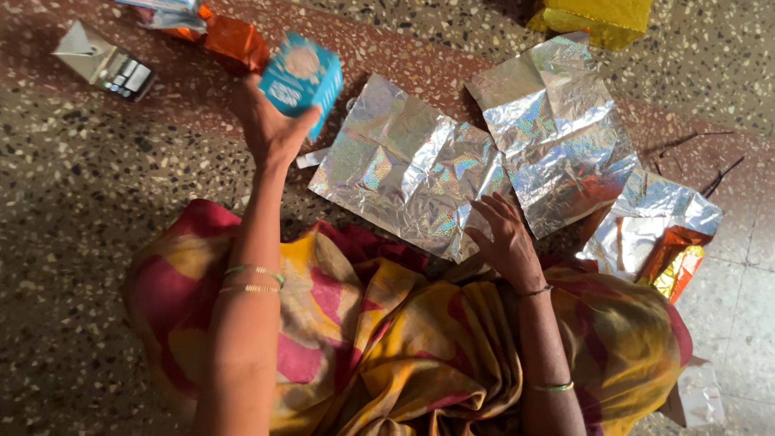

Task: The person wraps a small blue box with orange metallic paper, folds the edges, and secures the package with clear tape. They then cut a piece of decorative tape and apply it to the wrapped box.

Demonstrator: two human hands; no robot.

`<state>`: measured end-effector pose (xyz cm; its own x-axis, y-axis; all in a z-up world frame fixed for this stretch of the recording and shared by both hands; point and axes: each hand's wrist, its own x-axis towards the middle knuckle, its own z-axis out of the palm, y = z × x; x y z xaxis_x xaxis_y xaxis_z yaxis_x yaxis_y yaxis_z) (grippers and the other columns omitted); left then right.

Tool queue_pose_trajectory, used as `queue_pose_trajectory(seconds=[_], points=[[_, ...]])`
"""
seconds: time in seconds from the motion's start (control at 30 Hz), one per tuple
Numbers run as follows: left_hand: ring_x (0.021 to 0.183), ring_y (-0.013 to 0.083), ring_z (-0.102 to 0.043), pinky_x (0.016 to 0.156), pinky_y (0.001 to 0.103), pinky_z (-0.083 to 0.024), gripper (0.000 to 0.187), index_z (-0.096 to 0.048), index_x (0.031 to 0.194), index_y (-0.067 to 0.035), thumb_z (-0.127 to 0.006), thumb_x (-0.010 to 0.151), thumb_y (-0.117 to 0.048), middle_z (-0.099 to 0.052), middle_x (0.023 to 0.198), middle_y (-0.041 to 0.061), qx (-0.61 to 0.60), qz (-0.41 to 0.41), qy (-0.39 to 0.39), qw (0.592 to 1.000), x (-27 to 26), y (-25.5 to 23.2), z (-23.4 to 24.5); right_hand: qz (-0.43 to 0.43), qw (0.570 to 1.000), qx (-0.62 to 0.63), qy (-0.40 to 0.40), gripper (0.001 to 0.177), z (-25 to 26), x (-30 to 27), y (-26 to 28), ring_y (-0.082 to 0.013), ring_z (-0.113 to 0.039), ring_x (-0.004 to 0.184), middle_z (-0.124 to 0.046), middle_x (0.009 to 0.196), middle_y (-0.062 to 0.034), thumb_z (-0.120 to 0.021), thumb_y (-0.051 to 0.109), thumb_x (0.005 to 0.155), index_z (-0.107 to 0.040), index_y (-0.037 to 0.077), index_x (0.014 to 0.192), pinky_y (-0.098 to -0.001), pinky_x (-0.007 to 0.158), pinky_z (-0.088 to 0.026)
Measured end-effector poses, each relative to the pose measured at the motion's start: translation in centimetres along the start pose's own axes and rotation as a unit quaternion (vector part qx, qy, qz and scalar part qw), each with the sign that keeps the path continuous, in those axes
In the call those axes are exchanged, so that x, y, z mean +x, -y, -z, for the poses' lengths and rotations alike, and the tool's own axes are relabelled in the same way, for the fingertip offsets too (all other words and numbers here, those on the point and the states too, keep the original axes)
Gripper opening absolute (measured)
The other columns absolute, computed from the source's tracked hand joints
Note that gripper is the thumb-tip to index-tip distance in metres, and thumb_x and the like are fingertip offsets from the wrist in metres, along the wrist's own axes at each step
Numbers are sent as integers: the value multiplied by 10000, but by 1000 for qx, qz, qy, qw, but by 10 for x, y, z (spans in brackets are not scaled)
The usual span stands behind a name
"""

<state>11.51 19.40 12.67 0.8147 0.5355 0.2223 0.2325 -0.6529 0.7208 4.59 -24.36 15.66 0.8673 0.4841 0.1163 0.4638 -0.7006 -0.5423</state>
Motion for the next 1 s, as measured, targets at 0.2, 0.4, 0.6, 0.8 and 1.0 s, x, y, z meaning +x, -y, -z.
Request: queue_pose_trajectory(seconds=[0.2, 0.4, 0.6, 0.8, 1.0], points=[[1212, 408, -520, 999, 549, -476, 969, -381, 1411, 33, -899, 757, -460, -485, 1295, 245, -55, -88, -51, 993, -66, -98, 1, -99, 995, 0, -27, 401, 12, 3, 11, -334, -652, 1193, -701, 1291, -126, -765, 202, 883, -687, 62, 1250, -421, 971, -535], [1145, 407, -514, 934, 544, -475, 905, -423, 1345, 4, -936, 681, -334, -523, 1207, 221, -41, -146, 72, 986, -151, -148, -31, -133, 990, 26, -38, 378, 22, 2, 19, -346, -691, 1079, -719, 1219, -124, -767, 239, 894, -701, 91, 1236, -420, 870, -556], [1128, 422, -508, 956, 549, -447, 890, -435, 1315, 10, -949, 656, -298, -523, 1202, 220, -34, -159, 82, 983, -158, -143, -42, -118, 992, 21, -49, 392, 25, 4, 15, -355, -697, 1056, -724, 1187, -132, -777, 261, 878, -706, 97, 1227, -426, 868, -559], [1122, 424, -507, 969, 553, -434, 949, -432, 1302, 1, -974, 621, -377, -531, 1220, 213, 30, -145, 74, 986, -165, -129, -58, -152, 988, -6, -25, 427, 18, 2, 13, -355, -691, 1063, -722, 1199, -132, -776, 283, 876, -702, 110, 1259, -434, 859, -560], [1126, 403, -517, 951, 558, -415, 1057, -417, 1380, 10, -929, 653, -561, -538, 1239, 206, 66, -151, 79, 983, -168, -124, -60, -134, 991, -2, -17, 439, 14, 1, 12, -348, -700, 1056, -726, 1199, -130, -760, 291, 884, -691, 111, 1279, -438, 856, -562]])
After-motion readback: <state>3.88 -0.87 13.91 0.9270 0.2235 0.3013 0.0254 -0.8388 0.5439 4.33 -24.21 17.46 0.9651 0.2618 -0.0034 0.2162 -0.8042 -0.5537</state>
